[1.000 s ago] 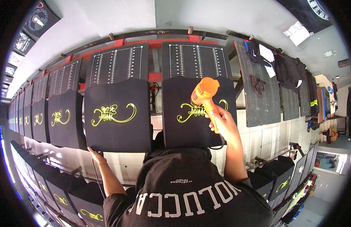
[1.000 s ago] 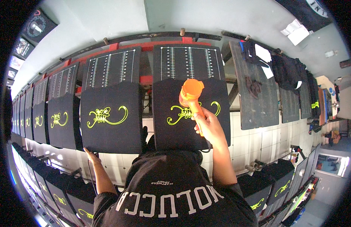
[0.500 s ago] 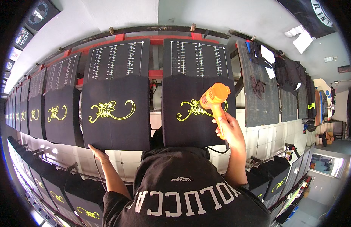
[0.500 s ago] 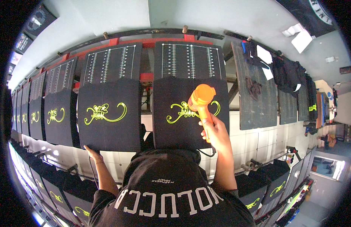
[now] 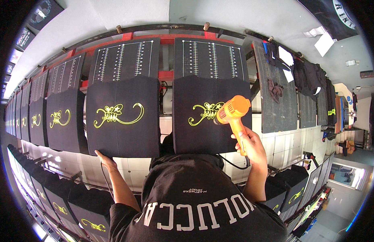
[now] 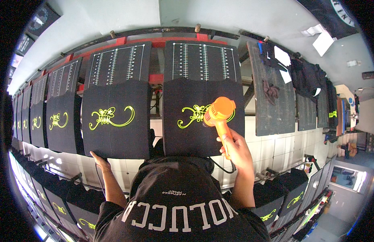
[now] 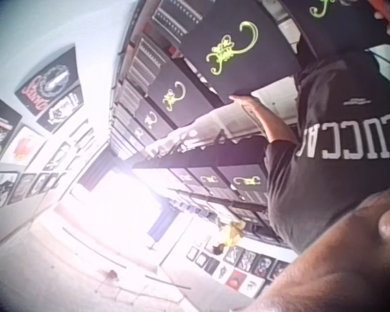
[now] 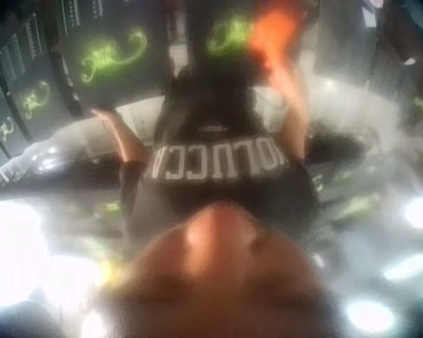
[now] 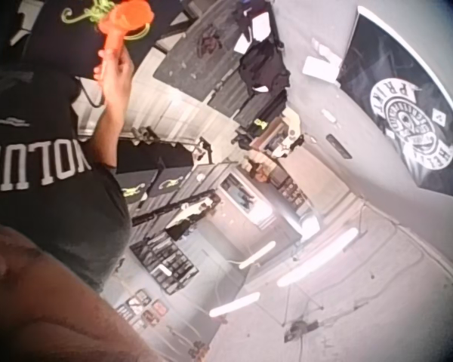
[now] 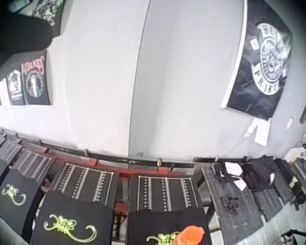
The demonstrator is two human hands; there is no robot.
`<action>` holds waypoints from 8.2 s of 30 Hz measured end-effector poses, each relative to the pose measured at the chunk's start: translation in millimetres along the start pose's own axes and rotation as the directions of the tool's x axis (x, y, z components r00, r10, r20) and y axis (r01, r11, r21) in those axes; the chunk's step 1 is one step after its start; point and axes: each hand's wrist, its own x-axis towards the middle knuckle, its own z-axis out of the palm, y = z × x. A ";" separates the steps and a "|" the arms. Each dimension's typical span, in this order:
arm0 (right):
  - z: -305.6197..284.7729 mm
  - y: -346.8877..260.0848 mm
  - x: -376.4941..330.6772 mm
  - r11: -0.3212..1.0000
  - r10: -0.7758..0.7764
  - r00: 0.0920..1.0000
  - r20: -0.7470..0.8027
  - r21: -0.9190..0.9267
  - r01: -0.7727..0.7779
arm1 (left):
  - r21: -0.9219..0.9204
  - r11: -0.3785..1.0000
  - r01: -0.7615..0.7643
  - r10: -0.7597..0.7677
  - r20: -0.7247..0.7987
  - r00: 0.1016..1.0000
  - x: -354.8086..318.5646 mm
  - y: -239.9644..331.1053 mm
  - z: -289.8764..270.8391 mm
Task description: The person uses a heat gun to dry yellow ink on a series of black t-shirts mounted on platens, moving sequentially from one t-shirt to the next.
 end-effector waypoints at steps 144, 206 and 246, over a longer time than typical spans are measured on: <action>308.2 -14.1 9.9 0.992 -0.090 0.976 0.197 0.108 0.070 | 0.071 0.993 -0.097 0.115 -0.334 0.935 271.6 235.1 -262.1; 399.4 -10.3 -40.2 1.000 -0.016 0.998 0.061 -0.019 0.017 | 0.148 0.989 -0.026 0.065 -0.269 0.961 343.1 178.1 -168.3; 442.4 -40.0 18.4 0.996 -0.086 0.983 0.162 -0.019 0.090 | 0.029 0.999 0.015 -0.008 -0.229 0.973 322.2 193.1 -154.9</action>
